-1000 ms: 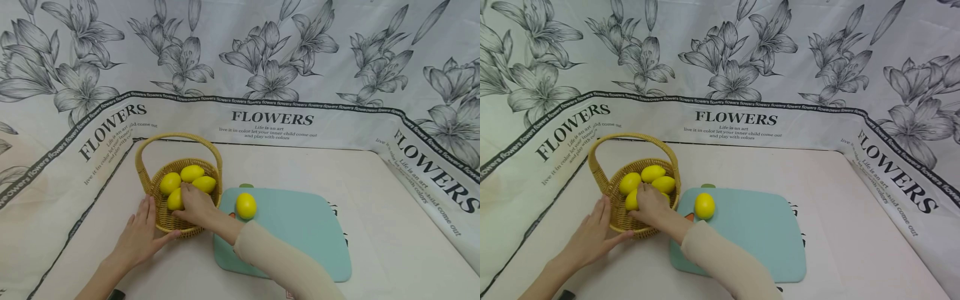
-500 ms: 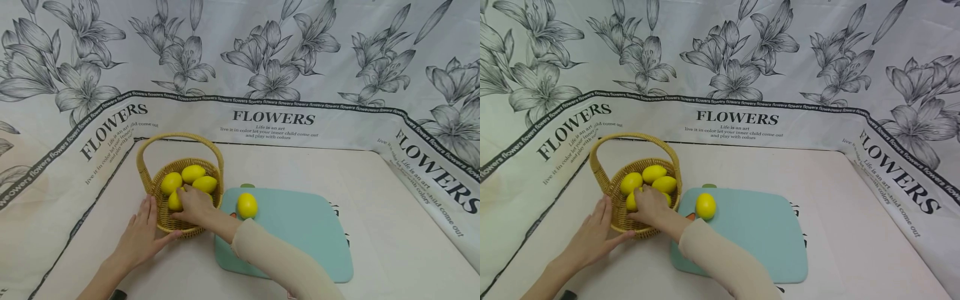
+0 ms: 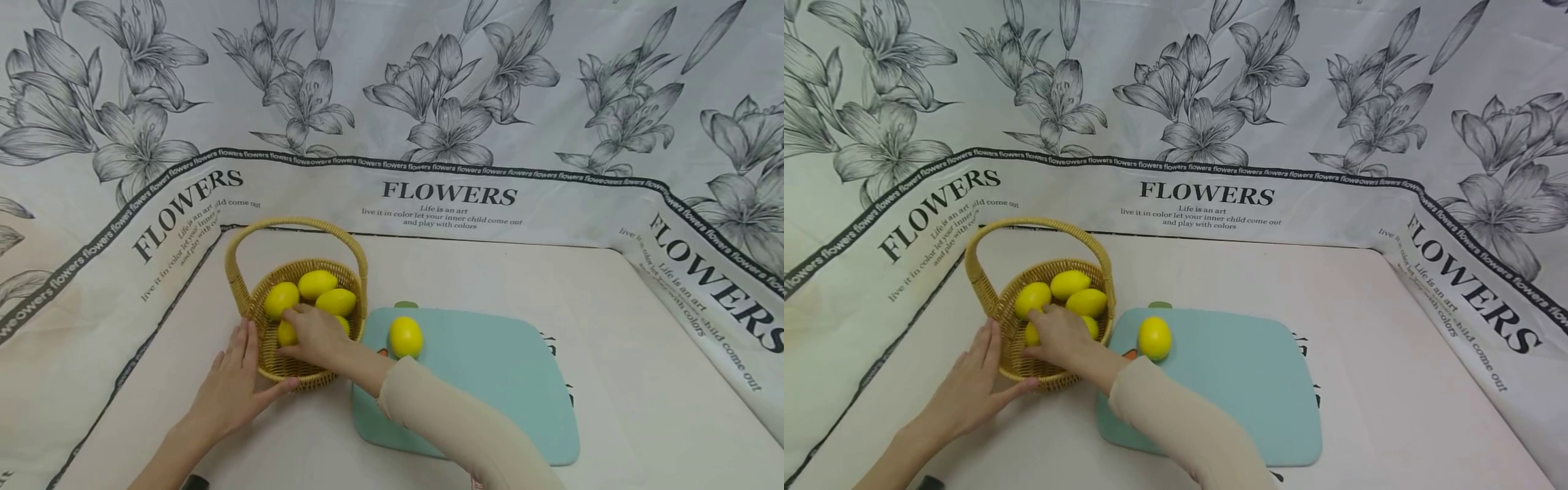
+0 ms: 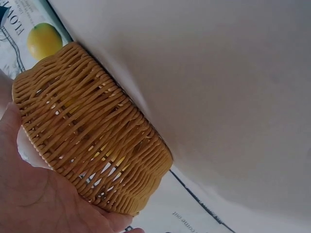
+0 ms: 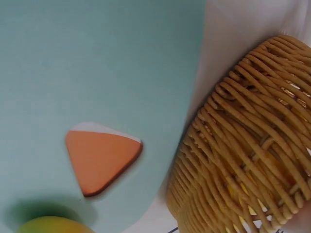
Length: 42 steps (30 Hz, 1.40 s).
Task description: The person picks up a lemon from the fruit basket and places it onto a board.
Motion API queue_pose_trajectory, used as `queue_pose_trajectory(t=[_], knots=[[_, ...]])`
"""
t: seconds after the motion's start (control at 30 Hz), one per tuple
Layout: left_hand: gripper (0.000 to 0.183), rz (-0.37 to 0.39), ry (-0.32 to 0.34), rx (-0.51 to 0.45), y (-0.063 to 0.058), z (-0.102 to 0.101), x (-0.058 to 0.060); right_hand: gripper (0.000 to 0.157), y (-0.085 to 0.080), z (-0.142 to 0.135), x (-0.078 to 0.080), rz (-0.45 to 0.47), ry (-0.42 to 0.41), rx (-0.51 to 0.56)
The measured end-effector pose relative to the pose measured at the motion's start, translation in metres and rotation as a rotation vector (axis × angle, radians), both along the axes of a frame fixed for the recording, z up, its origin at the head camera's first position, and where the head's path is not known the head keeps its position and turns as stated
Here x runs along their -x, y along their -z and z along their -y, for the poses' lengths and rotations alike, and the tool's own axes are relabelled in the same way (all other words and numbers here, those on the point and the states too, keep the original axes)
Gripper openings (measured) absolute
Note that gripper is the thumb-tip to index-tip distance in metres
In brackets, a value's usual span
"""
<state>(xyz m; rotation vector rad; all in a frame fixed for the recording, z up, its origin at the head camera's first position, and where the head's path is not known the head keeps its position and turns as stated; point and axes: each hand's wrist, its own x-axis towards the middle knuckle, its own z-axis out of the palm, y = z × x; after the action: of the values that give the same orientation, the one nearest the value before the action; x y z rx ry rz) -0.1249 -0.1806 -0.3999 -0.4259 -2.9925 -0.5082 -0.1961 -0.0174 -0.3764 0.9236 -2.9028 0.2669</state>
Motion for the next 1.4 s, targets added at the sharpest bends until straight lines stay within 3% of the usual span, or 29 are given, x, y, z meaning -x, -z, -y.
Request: queue_pose_trajectory(t=[0.2,0.5,0.83,1.13,1.4], knots=[[0.115,0.007,-0.005,-0.003,-0.002,0.0,-0.002,0.048,0.002,-0.001,0.002,0.029,0.027,0.016],[0.115,0.005,-0.004,0.001,-0.004,-0.001,-0.003,0.07,0.0,0.0,0.002,0.052,0.074,-0.119],[0.115,0.019,-0.004,-0.013,-0.002,-0.001,-0.002,0.07,-0.005,-0.002,0.004,0.074,-0.004,-0.143],[0.114,0.014,-0.003,-0.01,-0.001,0.0,-0.002,0.062,-0.005,-0.005,0.0,0.083,-0.09,-0.082],[0.114,0.038,-0.006,-0.012,-0.001,-0.001,-0.002,0.07,-0.011,-0.009,-0.007,0.072,-0.127,-0.012]])
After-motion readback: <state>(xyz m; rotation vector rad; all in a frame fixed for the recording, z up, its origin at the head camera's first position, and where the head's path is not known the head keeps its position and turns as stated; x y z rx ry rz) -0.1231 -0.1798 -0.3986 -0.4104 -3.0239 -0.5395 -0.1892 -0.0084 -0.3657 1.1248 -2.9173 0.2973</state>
